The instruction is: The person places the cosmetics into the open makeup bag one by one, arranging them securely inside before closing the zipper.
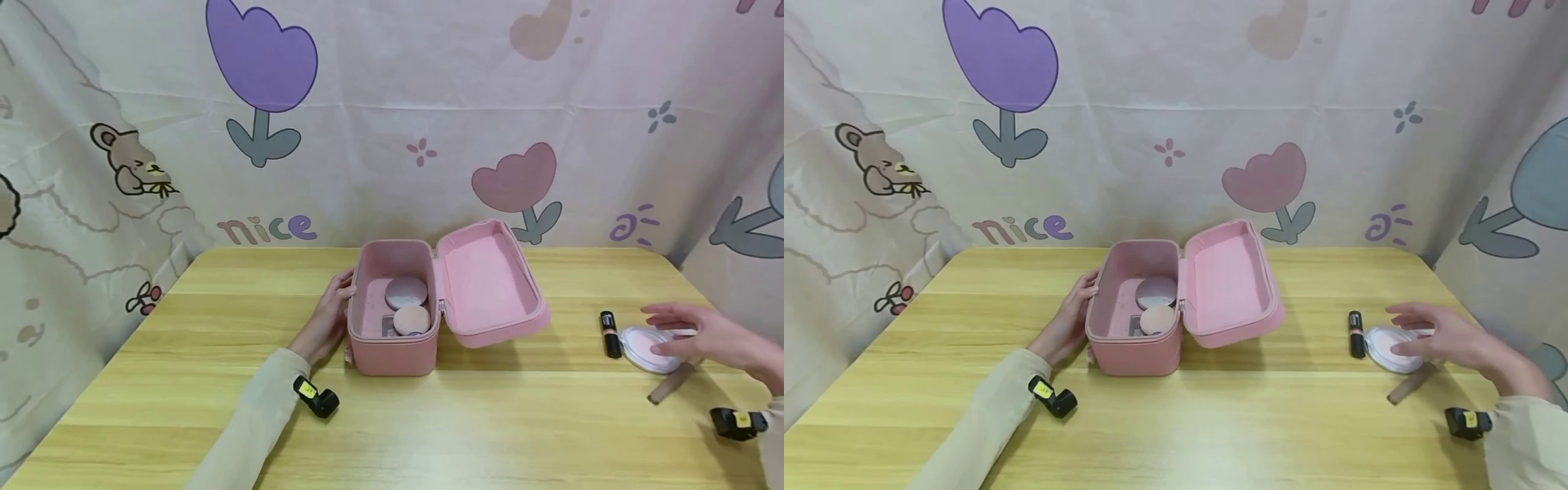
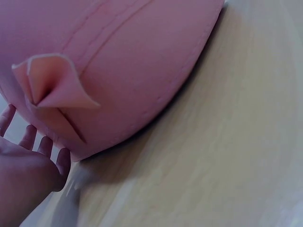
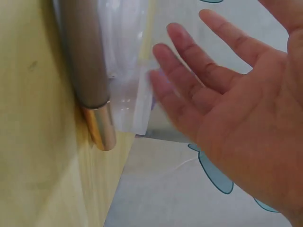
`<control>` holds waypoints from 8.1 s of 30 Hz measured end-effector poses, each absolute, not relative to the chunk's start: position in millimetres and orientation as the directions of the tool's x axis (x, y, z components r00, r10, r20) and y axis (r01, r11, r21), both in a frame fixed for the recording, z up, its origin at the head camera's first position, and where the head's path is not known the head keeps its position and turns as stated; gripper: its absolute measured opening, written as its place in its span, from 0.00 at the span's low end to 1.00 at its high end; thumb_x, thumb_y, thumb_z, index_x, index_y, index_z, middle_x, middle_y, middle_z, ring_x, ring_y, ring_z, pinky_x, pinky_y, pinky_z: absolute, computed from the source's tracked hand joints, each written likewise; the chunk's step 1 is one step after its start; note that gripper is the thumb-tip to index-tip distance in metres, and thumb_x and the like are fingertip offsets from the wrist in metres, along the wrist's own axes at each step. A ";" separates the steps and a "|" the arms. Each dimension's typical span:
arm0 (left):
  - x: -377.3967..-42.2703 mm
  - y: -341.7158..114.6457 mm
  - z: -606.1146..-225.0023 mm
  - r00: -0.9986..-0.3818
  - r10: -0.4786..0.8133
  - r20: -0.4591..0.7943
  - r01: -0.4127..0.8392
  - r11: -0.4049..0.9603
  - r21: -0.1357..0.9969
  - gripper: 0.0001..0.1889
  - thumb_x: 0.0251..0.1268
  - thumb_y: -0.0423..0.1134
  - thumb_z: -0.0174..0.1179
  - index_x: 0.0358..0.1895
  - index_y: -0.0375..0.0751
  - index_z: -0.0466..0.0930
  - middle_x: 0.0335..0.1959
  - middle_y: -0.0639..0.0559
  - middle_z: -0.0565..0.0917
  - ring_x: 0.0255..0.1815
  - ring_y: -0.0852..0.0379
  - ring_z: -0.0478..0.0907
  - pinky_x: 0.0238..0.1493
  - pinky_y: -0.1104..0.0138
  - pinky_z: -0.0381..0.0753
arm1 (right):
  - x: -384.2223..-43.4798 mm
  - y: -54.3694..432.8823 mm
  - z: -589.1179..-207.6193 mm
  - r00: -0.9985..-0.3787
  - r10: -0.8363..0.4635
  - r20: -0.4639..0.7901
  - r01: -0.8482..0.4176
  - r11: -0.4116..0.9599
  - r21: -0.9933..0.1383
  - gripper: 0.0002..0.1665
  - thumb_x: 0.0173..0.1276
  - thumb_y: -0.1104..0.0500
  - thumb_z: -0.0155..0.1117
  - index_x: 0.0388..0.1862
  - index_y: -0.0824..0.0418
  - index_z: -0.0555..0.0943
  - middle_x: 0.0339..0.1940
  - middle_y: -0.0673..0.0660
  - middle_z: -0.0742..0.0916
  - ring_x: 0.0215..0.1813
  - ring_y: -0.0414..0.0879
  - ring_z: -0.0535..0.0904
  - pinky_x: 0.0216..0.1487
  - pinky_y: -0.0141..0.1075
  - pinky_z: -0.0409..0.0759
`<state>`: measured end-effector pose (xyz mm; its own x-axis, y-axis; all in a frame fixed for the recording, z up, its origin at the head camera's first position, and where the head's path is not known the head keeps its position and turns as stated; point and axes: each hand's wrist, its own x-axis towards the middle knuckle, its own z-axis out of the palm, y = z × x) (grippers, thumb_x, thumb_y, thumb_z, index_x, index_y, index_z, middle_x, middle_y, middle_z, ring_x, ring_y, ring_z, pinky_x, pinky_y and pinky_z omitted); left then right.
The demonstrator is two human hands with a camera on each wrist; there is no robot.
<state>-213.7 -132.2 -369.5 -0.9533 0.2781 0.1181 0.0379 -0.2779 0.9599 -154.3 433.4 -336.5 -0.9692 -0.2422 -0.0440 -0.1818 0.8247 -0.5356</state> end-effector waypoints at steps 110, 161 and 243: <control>-214.3 -127.6 -370.9 -0.960 0.250 0.124 0.046 -0.296 0.954 0.32 0.67 0.40 0.46 0.73 0.38 0.50 0.71 0.41 0.54 0.71 0.44 0.52 0.71 0.52 0.51 | -131.6 323.4 -272.9 -0.893 -0.268 0.362 -0.441 0.678 -0.588 0.39 0.50 0.68 0.76 0.63 0.60 0.75 0.56 0.34 0.75 0.49 0.25 0.72 0.41 0.20 0.68; -213.1 -128.9 -372.2 -0.954 0.272 0.128 0.047 -0.287 0.957 0.32 0.68 0.39 0.43 0.74 0.36 0.48 0.72 0.38 0.52 0.71 0.40 0.50 0.70 0.51 0.50 | -176.0 255.9 -204.4 -0.835 -0.526 0.160 -0.541 0.734 -0.410 0.34 0.52 0.57 0.77 0.59 0.61 0.77 0.50 0.52 0.83 0.50 0.47 0.77 0.48 0.38 0.75; -213.6 -131.5 -373.5 -0.952 0.261 0.163 0.092 -0.266 0.960 0.32 0.67 0.41 0.45 0.73 0.36 0.50 0.72 0.39 0.53 0.72 0.40 0.51 0.69 0.50 0.53 | -270.5 74.4 -198.9 -0.733 -0.648 -0.207 -0.590 0.757 -0.281 0.39 0.54 0.55 0.73 0.62 0.68 0.70 0.53 0.66 0.79 0.52 0.55 0.75 0.51 0.44 0.75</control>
<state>-213.6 -131.5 -373.5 -0.9515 0.2608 0.1631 0.0916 -0.2658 0.9597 -270.5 74.4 -198.9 -0.7328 -0.6483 -0.2068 -0.5902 0.7568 -0.2810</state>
